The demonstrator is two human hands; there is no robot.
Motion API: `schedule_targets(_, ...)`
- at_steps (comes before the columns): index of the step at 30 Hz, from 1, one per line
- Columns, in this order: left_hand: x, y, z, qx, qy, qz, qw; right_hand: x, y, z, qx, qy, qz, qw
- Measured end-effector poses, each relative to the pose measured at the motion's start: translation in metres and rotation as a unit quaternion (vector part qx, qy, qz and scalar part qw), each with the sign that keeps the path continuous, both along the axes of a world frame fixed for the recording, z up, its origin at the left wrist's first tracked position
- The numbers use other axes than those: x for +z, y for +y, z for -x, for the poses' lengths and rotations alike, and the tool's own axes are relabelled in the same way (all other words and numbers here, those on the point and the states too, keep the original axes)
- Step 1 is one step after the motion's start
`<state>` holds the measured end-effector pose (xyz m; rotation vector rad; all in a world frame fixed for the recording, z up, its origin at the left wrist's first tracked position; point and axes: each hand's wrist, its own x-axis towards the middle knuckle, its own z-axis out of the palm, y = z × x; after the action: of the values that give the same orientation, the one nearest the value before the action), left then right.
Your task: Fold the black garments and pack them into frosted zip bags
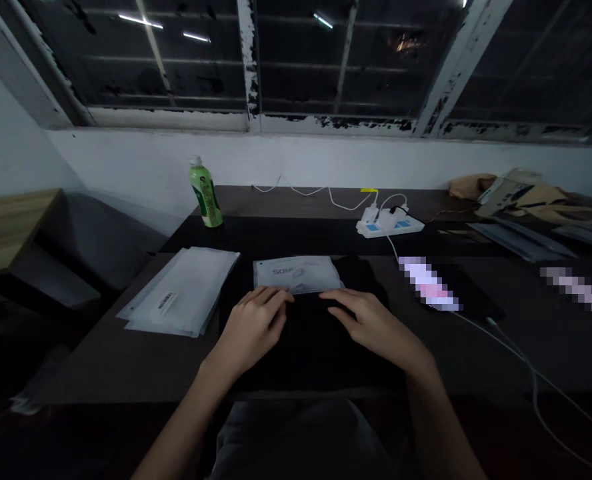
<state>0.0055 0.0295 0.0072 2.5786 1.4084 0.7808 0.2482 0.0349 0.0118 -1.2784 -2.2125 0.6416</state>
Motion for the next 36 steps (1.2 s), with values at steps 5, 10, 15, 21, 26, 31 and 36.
schedule_targets(5,-0.005,0.003,-0.005,0.031,-0.058,0.014,0.998,-0.007,0.003,0.008,-0.068,0.056,-0.051,0.995)
schedule_targets(10,-0.011,0.008,-0.01,0.036,-0.067,-0.044,0.996,-0.013,0.012,0.007,-0.054,-0.01,-0.108,0.993)
schedule_targets(15,-0.014,0.009,-0.013,0.048,-0.034,-0.052,0.997,-0.014,0.035,-0.003,0.016,-0.1,-0.081,0.992)
schedule_targets(21,-0.009,0.007,-0.013,0.058,0.0,-0.03,0.998,-0.018,0.041,0.0,0.035,-0.134,-0.04,0.99)
schedule_targets(26,-0.002,-0.001,-0.005,0.02,-0.032,-0.024,0.999,-0.017,0.032,0.008,0.028,-0.201,-0.08,0.976)
schedule_targets(31,0.0,-0.016,0.01,-0.055,0.004,0.022,0.998,-0.018,0.033,0.006,0.039,-0.248,-0.132,0.959)
schedule_targets(36,-0.01,-0.011,0.02,-0.057,0.064,-0.002,0.996,-0.003,0.021,0.002,0.058,-0.158,-0.162,0.972)
